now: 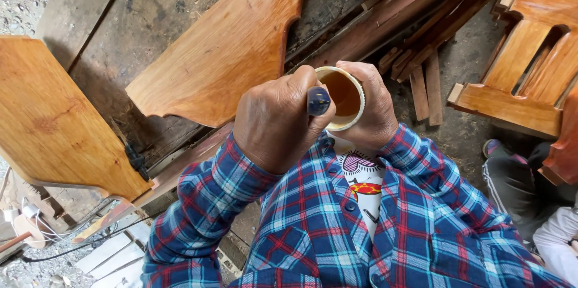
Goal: The person applies a brown liquid finish to a curved wooden board using a paintbrush. They dip the brush into a small container to reload the finish and continue brushing the surface evenly.
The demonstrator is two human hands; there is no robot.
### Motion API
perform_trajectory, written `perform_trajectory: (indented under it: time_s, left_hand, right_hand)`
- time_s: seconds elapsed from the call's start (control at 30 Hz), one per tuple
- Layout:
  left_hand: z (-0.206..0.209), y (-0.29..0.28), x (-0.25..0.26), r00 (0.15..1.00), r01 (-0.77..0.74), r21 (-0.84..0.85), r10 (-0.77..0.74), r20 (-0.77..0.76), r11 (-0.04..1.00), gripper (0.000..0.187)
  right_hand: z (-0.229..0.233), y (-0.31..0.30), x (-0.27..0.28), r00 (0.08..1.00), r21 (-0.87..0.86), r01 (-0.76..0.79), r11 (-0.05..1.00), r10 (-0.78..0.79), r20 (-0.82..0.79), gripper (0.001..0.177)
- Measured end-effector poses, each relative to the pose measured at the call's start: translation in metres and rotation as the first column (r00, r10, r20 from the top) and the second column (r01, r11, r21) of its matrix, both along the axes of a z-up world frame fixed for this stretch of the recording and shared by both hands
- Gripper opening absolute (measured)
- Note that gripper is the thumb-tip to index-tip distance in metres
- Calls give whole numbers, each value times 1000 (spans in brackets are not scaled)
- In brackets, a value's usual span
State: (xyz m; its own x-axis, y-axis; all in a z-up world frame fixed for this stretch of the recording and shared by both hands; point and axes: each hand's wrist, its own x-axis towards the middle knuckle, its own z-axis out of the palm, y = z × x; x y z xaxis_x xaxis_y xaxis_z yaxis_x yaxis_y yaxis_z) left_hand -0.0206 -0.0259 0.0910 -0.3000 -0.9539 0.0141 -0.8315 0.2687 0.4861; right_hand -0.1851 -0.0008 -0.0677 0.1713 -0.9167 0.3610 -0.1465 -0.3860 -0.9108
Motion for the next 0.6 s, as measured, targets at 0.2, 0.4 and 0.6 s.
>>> perform_trajectory:
  time_s: [0.2,0.4,0.6]
  left_hand:
    - [-4,1,2,999,29,13,-29,46,1000,18]
    - [-12,3,8,998,50,26,-51,47,998,16]
    - [-19,9,13,999,20,-26,-19,31,999,15]
  right_hand:
    - [-2,0,4,999,13,6,1000,-7,34,83]
    - [-2,3,7,999,61,1,998,-3,36,78]
    - [-4,5,7,996,64,-26,998,20,84,81]
